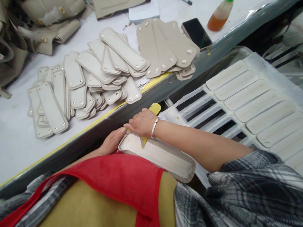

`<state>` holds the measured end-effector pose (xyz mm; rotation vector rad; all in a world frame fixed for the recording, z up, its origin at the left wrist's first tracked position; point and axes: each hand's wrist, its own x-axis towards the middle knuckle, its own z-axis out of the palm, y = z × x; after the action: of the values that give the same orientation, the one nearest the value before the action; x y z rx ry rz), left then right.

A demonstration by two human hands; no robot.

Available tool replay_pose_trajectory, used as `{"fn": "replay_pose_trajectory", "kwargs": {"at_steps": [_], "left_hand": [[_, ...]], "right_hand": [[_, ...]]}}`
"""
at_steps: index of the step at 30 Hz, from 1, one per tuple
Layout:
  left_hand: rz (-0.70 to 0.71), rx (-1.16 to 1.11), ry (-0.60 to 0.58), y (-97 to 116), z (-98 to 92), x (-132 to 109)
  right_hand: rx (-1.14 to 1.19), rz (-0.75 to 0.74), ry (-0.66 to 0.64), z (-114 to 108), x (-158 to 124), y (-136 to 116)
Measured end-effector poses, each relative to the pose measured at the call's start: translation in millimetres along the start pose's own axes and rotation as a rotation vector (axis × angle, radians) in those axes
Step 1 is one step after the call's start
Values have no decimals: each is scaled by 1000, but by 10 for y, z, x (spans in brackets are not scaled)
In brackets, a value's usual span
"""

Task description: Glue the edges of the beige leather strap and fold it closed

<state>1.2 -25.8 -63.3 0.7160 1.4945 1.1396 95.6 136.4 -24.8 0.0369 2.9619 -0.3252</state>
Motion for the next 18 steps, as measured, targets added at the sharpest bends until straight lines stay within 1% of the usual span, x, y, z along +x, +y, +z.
{"fn": "replay_pose_trajectory", "kwargs": {"at_steps": [4,8,13,15,18], "left_hand": [[21,71,-136,97,-60,105],[0,165,-285,194,-78,206],[14,261,-446,279,-99,252],[-19,224,-480,284,-147,268],[-94,-6,-462,229,-252,319]], "right_hand": [[33,160,-4,62,-90,-54],[82,287,0,124,-275,-127],[82,414,-70,84,-473,-284],[55,466,-110,26,-535,-340],[15,565,-140,-75,-675,-385]]}}
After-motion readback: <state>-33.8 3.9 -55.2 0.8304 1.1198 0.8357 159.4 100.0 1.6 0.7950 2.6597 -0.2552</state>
